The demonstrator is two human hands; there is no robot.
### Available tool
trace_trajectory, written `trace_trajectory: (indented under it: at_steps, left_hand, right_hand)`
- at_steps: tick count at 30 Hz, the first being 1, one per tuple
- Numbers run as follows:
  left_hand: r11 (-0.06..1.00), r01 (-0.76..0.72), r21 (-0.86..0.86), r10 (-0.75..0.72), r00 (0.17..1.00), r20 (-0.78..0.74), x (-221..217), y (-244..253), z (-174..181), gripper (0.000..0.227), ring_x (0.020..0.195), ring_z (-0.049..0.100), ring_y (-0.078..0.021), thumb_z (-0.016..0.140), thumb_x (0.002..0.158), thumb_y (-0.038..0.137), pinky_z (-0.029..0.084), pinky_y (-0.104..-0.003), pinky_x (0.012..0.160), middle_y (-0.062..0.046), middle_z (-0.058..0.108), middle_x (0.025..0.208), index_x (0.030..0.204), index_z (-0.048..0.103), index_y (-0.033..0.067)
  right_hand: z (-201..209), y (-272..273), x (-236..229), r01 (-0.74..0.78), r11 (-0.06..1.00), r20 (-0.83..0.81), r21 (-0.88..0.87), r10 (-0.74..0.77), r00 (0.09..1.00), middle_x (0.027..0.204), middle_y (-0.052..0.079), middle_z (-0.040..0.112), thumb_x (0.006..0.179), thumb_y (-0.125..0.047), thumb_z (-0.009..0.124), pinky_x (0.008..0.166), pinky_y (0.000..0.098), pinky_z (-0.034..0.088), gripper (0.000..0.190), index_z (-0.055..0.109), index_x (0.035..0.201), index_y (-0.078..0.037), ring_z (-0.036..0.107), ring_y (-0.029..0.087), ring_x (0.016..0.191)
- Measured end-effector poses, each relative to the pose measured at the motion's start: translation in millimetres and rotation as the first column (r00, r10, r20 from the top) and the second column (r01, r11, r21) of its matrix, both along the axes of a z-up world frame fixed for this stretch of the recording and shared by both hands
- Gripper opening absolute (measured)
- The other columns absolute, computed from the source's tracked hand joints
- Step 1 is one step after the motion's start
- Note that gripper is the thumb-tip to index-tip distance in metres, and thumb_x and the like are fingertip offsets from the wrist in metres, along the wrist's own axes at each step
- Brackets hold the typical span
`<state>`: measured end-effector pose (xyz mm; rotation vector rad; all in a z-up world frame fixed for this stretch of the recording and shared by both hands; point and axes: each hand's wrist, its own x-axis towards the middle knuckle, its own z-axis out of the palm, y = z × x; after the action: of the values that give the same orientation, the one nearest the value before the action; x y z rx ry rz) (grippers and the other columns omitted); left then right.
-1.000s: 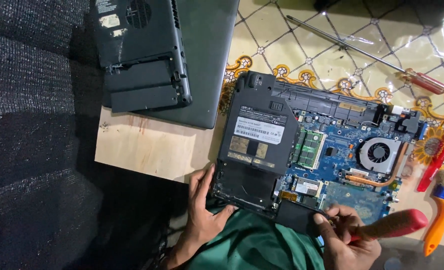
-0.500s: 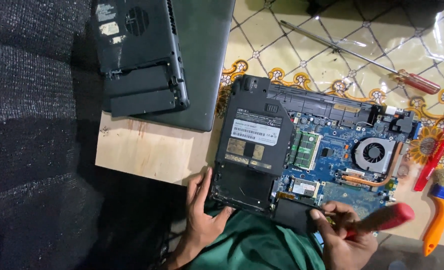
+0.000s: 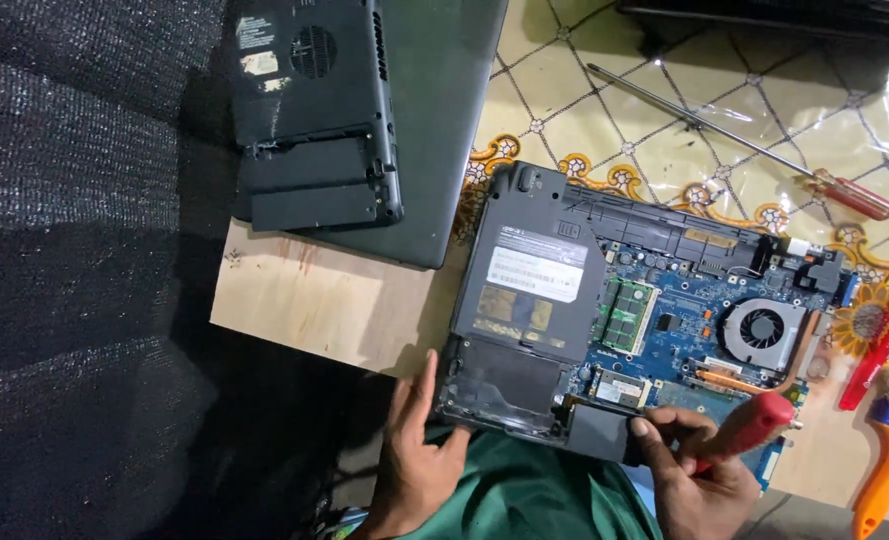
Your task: The person uses a red-handled screwdriver to remove screws from the bottom cover of a laptop. They then lift and remove the cover to expose the internal components, including the motherboard and fan, and proceed to remove a metal bracket from the chassis.
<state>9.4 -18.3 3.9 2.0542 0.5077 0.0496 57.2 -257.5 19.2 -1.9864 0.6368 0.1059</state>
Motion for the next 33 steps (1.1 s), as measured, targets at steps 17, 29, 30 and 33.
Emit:
trace_trajectory:
  at_steps: [17,29,30,33]
  left_hand:
    - [0.699,-0.065,-0.712,-0.070,0.985,-0.158,24,39,10,0.075,0.127,0.056,-0.0254,0.060,0.074,0.010,0.043,-0.033,0.106,-0.022,0.056,0.139,0.143,0.036,-0.0056]
    - [0.385,-0.298,-0.874,0.193,0.951,-0.240,13,13,-24,0.058,0.089,0.057,-0.0101,0.065,0.087,0.013,0.053,-0.025,0.075,-0.009,0.067,0.111,0.140,0.045,-0.0005]
    - [0.384,-0.297,-0.874,0.192,0.952,-0.239,14,13,-21,0.058,0.089,0.057,-0.0101,0.065,0.087,0.013,0.053,-0.025,0.075,-0.009,0.067,0.111,0.140,0.045,-0.0005]
    - [0.432,-0.259,-0.864,0.203,0.961,-0.187,17,13,-12,0.056,0.112,0.058,-0.0148,0.063,0.087,0.013,0.046,-0.025,0.095,-0.013,0.065,0.123,0.138,0.047,-0.0036]
  right_hand:
    - [-5,-5,-9,0.081,0.927,0.111,0.365,-0.130,0.985,0.098,0.011,0.068,0.080,0.009,0.065,0.092,0.0370,0.059,0.021,0.054,0.075,-0.008,0.066,0.019,0.092]
    - [-2,-21,-7,-0.012,0.902,0.149,0.431,-0.058,0.987,0.098,0.009,0.066,0.080,0.004,0.065,0.102,0.0354,0.056,0.018,0.063,0.096,-0.005,0.065,0.022,0.098]
    - [-2,-22,-5,-0.012,0.903,0.150,0.430,-0.058,0.987,0.098,0.009,0.066,0.080,0.004,0.065,0.102,0.0354,0.056,0.018,0.063,0.096,-0.005,0.065,0.022,0.098]
    - [9,-18,4,-0.116,0.900,0.244,0.419,0.012,0.970,0.101,0.008,0.065,0.079,0.009,0.061,0.101,0.0388,0.055,0.044,0.030,0.062,-0.019,0.064,0.022,0.102]
